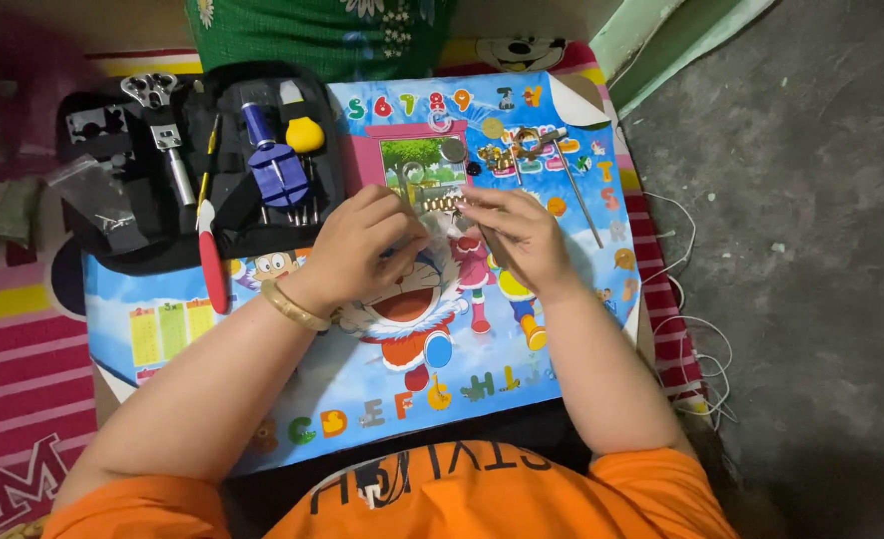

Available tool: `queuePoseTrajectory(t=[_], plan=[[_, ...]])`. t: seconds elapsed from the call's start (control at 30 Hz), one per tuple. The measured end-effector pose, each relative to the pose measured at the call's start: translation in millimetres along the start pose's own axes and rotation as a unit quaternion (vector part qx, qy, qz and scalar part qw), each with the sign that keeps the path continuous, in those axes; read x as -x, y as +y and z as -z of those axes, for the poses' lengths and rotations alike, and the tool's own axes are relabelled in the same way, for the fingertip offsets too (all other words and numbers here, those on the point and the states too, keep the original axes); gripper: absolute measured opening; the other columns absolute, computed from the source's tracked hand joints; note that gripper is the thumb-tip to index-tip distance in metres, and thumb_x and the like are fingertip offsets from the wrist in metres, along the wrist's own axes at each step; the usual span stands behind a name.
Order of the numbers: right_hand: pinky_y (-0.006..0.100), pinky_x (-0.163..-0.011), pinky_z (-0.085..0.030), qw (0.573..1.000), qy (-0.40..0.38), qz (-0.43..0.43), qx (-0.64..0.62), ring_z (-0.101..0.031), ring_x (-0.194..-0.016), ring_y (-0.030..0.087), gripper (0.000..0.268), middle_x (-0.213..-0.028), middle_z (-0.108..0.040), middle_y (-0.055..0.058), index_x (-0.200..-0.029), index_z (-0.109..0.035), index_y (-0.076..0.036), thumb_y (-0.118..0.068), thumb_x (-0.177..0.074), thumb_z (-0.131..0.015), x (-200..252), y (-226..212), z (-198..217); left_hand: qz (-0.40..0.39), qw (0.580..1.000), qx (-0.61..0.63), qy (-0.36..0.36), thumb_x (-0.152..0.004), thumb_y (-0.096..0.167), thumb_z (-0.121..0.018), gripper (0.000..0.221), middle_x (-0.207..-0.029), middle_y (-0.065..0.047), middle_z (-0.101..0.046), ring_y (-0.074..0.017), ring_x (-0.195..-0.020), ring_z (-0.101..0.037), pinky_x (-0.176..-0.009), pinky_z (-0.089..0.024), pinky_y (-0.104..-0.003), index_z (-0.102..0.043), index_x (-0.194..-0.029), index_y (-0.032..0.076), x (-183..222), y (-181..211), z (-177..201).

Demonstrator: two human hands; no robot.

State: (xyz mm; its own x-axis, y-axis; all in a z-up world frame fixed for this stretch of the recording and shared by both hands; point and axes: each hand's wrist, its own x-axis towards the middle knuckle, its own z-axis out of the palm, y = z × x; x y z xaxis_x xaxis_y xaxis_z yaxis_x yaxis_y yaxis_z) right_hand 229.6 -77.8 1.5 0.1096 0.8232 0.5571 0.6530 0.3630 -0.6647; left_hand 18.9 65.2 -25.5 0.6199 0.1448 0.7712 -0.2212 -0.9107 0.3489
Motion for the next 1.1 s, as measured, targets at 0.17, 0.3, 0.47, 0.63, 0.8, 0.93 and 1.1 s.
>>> queuePoseTrajectory(t=[0.17,0.3,0.47,0.63,0.8,0.93,1.1], plan=[[0.039,-0.08,-0.063,0.995,0.049,-0.037,-0.077,-0.074,-0.094,0.028,0.024,-0.112,-0.073,0.018,-0.111,-0.08,-0.002,0.012,-0.093,-0.071,14.1,22.9,-5.1,0.005,1.0,-0.005,-0.004,-0.09,0.007,-0.076,0.009,-0.085,-0.007,-0.062,-0.0305,-0.083,-0.061,-0.068,-0.053,-0.04,-0.068,-0.094,0.008,2.0,-1.5,-0.8],[0.044,-0.079,-0.065,0.986,0.072,-0.074,-0.134,-0.076,-0.093,0.034,0.026,-0.106,-0.071,0.022,-0.117,-0.077,0.003,0.012,-0.094,-0.07,8.8,20.1,4.0,0.015,1.0,-0.007,-0.01,-0.088,0.008,-0.079,0.011,-0.082,-0.008,-0.063,-0.0313,-0.082,-0.063,-0.065,-0.052,-0.04,-0.069,-0.093,0.007,2.5,2.2,0.7],[0.041,-0.081,-0.065,0.977,0.111,-0.093,-0.158,-0.075,-0.099,0.037,0.025,-0.113,-0.069,0.022,-0.12,-0.073,0.002,0.01,-0.097,-0.067,7.6,5.7,2.1,0.013,1.0,-0.012,-0.015,-0.09,0.01,-0.077,0.009,-0.083,-0.006,-0.062,-0.03,-0.081,-0.061,-0.064,-0.052,-0.039,-0.068,-0.093,0.009,2.3,3.5,-0.6],[0.052,-0.08,-0.067,0.977,0.165,-0.035,-0.129,-0.072,-0.096,0.049,0.028,-0.111,-0.063,0.025,-0.118,-0.073,0.004,0.015,-0.093,-0.07,-2.0,5.9,4.1,0.006,1.0,-0.008,-0.007,-0.092,0.01,-0.074,0.007,-0.082,-0.006,-0.06,-0.0279,-0.078,-0.059,-0.063,-0.052,-0.036,-0.068,-0.093,0.009,-0.3,2.1,0.1],[0.046,-0.074,-0.067,0.981,0.156,-0.056,-0.103,-0.073,-0.096,0.046,0.033,-0.106,-0.07,0.026,-0.126,-0.069,0.007,0.012,-0.094,-0.072,0.4,12.4,-4.5,0.0,1.0,-0.001,-0.011,-0.09,0.005,-0.076,0.009,-0.083,-0.008,-0.063,-0.0291,-0.079,-0.061,-0.063,-0.053,-0.037,-0.068,-0.093,0.007,-1.6,4.7,2.3],[0.04,-0.086,-0.064,0.968,0.141,-0.11,-0.177,-0.071,-0.104,0.04,0.045,-0.117,-0.07,0.029,-0.143,-0.053,0.006,0.01,-0.099,-0.063,13.0,23.2,-9.4,0.0,1.0,-0.003,-0.007,-0.09,0.005,-0.076,0.01,-0.084,-0.007,-0.062,-0.0296,-0.079,-0.061,-0.063,-0.053,-0.038,-0.068,-0.095,0.007,-2.0,5.5,0.9],[0.043,-0.08,-0.066,0.965,0.141,-0.12,-0.187,-0.074,-0.097,0.04,0.022,-0.114,-0.072,0.029,-0.123,-0.062,0.01,0.006,-0.102,-0.061,15.1,30.3,-8.6,-0.022,0.999,-0.022,-0.016,-0.091,0.005,-0.075,0.009,-0.084,-0.007,-0.061,-0.0309,-0.08,-0.062,-0.062,-0.052,-0.039,-0.068,-0.097,0.009,-3.0,6.3,1.1]])
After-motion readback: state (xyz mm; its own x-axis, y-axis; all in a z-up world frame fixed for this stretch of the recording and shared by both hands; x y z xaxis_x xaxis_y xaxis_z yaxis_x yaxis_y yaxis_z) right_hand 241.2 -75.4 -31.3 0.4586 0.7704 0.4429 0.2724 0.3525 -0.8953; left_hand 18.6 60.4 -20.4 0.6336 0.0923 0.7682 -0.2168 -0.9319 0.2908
